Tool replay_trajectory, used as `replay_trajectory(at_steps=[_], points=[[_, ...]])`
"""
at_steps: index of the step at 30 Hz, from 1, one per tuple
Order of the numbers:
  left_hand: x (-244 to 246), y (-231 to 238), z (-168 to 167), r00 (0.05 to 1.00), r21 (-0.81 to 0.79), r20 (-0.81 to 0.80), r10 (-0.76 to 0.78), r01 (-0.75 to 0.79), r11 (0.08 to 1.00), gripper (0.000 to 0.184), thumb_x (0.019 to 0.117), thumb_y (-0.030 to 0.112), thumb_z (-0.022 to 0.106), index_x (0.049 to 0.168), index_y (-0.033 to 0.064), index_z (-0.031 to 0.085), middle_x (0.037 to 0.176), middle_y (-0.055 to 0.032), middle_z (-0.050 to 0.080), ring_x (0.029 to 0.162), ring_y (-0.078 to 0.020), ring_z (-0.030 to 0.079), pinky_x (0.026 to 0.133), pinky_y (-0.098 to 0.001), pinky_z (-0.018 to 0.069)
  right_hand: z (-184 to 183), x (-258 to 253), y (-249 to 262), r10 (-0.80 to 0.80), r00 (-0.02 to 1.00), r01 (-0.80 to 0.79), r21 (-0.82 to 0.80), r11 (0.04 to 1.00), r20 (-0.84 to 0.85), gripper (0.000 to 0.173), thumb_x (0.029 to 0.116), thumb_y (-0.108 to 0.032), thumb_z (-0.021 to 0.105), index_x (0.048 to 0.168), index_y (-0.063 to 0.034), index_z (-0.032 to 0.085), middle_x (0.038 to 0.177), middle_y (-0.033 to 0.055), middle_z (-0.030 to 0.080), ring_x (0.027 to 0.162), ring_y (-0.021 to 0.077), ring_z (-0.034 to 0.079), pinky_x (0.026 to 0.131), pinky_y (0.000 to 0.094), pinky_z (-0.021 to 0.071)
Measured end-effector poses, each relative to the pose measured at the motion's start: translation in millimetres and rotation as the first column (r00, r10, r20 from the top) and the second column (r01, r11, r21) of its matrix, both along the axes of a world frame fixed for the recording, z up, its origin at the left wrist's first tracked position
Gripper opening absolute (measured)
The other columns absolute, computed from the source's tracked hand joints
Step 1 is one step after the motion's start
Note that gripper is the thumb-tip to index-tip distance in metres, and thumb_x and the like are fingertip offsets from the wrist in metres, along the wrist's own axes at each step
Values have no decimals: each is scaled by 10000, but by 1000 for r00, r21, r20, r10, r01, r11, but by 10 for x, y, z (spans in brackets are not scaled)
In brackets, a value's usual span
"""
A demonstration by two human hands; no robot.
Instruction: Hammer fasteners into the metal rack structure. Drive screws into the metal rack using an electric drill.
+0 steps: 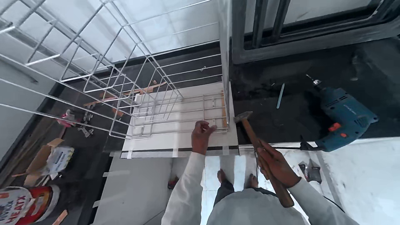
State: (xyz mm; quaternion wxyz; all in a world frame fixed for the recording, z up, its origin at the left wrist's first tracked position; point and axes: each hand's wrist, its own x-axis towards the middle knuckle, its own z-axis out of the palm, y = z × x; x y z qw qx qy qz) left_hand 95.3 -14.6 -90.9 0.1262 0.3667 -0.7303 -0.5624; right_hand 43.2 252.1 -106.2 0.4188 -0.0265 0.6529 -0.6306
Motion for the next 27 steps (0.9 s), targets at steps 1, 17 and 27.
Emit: replay_trajectory(at_steps=[1, 17, 27], points=[[13, 9, -68, 994, -207, 54, -95, 105, 973, 407, 868, 145, 813, 1192, -11, 623, 937, -95, 634, 698, -183, 550, 661, -379, 486, 12, -10, -49, 11, 1000, -11, 0, 1000, 15, 498, 1096, -256, 417, 1580, -165, 340, 672, 28, 541, 470, 132, 544, 423, 281, 505], [-24, -131, -465, 918, -553, 159, -362, 387, 738, 319, 869, 106, 800, 1109, -76, 696, 1182, -247, 688, 1028, -417, 695, 878, -594, 542, 6, 172, -195, 23, 998, -21, -25, 999, 67, 558, 1086, -228, 409, 1614, -140, 254, 655, 16, 544, 455, 125, 554, 417, 281, 520], [180, -293, -303, 945, -566, 169, -279, 325, 758, 353, 902, 170, 780, 1146, -66, 682, 1209, -246, 673, 903, -408, 706, 763, -583, 555, 46, 64, 114, -461, 887, 461, -14, 887, 16, 464, 1103, -231, 344, 1562, -174, 313, 604, -12, 523, 399, 90, 505, 348, 250, 462]])
